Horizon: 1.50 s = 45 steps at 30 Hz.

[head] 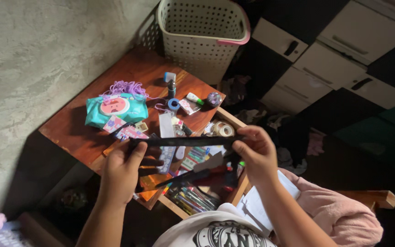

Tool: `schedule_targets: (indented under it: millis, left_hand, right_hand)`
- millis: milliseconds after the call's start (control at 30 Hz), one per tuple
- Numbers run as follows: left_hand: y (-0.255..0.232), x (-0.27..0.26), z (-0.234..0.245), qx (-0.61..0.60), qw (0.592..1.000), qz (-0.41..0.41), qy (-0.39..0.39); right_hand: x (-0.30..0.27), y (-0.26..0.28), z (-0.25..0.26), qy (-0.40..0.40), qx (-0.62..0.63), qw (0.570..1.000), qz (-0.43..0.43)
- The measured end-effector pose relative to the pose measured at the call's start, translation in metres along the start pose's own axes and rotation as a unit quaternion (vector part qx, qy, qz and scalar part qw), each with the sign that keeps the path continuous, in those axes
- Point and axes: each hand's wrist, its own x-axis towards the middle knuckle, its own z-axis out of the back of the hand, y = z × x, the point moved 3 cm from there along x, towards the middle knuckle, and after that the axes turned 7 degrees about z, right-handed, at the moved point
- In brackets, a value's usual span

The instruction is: The person organizes various small items, including pens, tape, and a pouch, from a cluttered wooden table into an open drawer. After arranging the items, the person uses a wet wipe to clean the surface of the table.

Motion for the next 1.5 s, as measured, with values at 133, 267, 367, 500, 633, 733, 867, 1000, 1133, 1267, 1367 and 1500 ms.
schedule_targets:
  millis: [133, 267, 367, 500, 633, 733, 867, 1000, 1133, 1267, 1367, 1500]
  left_hand:
    - [0.003, 0.007, -0.014, -0.057, 0.996, 0.000, 0.062]
    - [0.031, 0.024, -0.010, 0.000, 1.000, -0.019, 0.009]
    - [0.050, 0.027, -0.012, -0.032, 0.999, 0.018, 0.031]
    - [0.055, 0.041, -0.022, -0.027, 0.999, 0.031, 0.014]
    - [0.056, 0.036, -0.023, -0.003, 0.998, -0.022, 0.057]
    - [0.053, 0.034, -0.020, -0.018, 0.994, -0.047, 0.093]
    - [0.060, 0.019, -0.015, 0.025, 0.994, -0.076, 0.079]
    - [0.061, 0.008, -0.016, 0.013, 0.988, -0.145, 0.052]
    - [0.053, 0.006, -0.016, -0.008, 0.993, -0.118, 0.026]
    - [0.050, 0.006, -0.015, -0.045, 0.995, -0.087, 0.015]
    - [0.055, 0.007, -0.016, -0.031, 0.996, -0.086, 0.022]
    - [0.078, -0.006, -0.043, 0.037, 0.995, -0.017, 0.095]
  right_hand:
    - [0.000, 0.051, 0.002, -0.034, -0.066, 0.995, 0.064]
    - [-0.012, 0.083, -0.004, 0.033, -0.133, 0.973, 0.185]
    - [-0.012, 0.077, -0.003, 0.029, -0.182, 0.971, 0.153]
    - [-0.014, 0.081, 0.004, -0.011, -0.198, 0.968, 0.154]
    - [-0.023, 0.086, 0.005, -0.022, -0.186, 0.965, 0.186]
    - [-0.015, 0.083, 0.009, -0.004, -0.186, 0.970, 0.158]
    - [-0.018, 0.064, 0.011, 0.095, -0.352, 0.931, 0.030]
    - [-0.026, 0.032, 0.017, 0.123, -0.396, 0.909, -0.041]
    - [-0.029, 0.011, 0.031, 0.098, -0.341, 0.932, -0.068]
    - [-0.032, 0.005, 0.038, 0.113, -0.268, 0.955, -0.052]
    - [-0.031, 0.012, 0.039, 0.118, -0.296, 0.948, -0.015]
    - [-0.027, 0.007, 0.047, 0.128, -0.479, 0.868, -0.032]
